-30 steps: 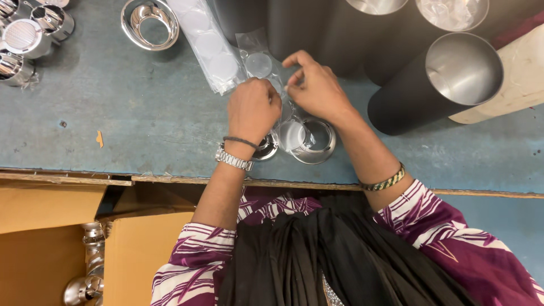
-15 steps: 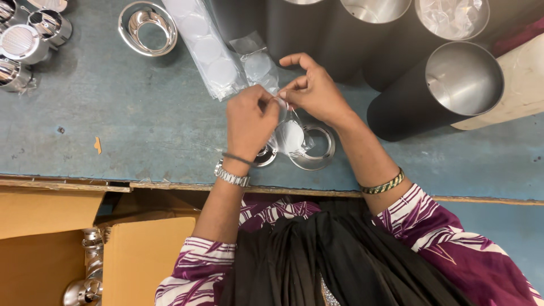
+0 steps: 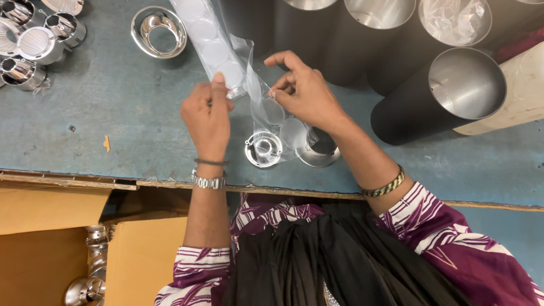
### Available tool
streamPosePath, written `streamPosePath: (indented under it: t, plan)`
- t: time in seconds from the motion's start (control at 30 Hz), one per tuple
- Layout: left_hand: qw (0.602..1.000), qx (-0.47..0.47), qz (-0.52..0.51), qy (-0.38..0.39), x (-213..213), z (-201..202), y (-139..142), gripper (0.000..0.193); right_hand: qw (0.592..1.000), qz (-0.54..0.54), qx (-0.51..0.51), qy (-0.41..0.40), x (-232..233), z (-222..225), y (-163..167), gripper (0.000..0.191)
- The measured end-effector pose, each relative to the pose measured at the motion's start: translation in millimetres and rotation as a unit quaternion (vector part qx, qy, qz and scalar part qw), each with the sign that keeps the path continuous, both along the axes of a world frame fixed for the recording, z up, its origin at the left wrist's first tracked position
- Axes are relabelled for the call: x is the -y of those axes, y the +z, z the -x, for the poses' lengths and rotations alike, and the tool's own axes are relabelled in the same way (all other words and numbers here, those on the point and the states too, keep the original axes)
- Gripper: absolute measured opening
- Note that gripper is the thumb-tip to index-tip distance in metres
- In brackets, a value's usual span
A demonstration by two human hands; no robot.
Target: The person picks a metal lamp holder ring and a translucent plastic diffuser from the table, presses the diffuser into the holder, fits the holder into a silver lamp shade, twists it to secure it, and places the assembled lamp into a cardboard box. They repeat the assembly with additional shades and holders.
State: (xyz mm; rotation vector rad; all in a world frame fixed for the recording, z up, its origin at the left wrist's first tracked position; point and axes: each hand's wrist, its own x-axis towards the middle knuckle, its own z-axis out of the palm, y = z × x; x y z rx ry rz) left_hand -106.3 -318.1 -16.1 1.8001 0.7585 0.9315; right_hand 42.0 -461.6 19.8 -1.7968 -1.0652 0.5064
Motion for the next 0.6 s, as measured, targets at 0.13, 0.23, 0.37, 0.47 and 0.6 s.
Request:
streamPosePath:
  t: [0.13, 0.23, 0.37, 0.47, 0.6]
  plan:
    - [0.996, 0.014, -0.061, -0.059, -9, -7, 7, 0.030, 0.999, 0.000, 0.038, 0.012, -5, 8, 4, 0.047]
    - [0.995, -0.049, -0.030, -0.081, -13, -16, 7, 0.028, 0.999, -0.009, 0.041, 0.025, -7, 12, 3, 0.047]
    - [0.988, -0.122, 0.019, -0.093, -18, -28, 2, 0.023, 0.998, -0.015, 0.051, 0.026, -7, 13, 1, 0.046]
    - [0.991, -0.082, 0.032, -0.100, -18, -32, -5, 0.022, 0.998, 0.008, 0.070, 0.001, -9, 11, 0, 0.044]
    - [0.994, -0.028, 0.029, -0.101, -10, -38, -15, 0.020, 0.996, -0.005, 0.085, -0.027, -22, 6, -5, 0.042]
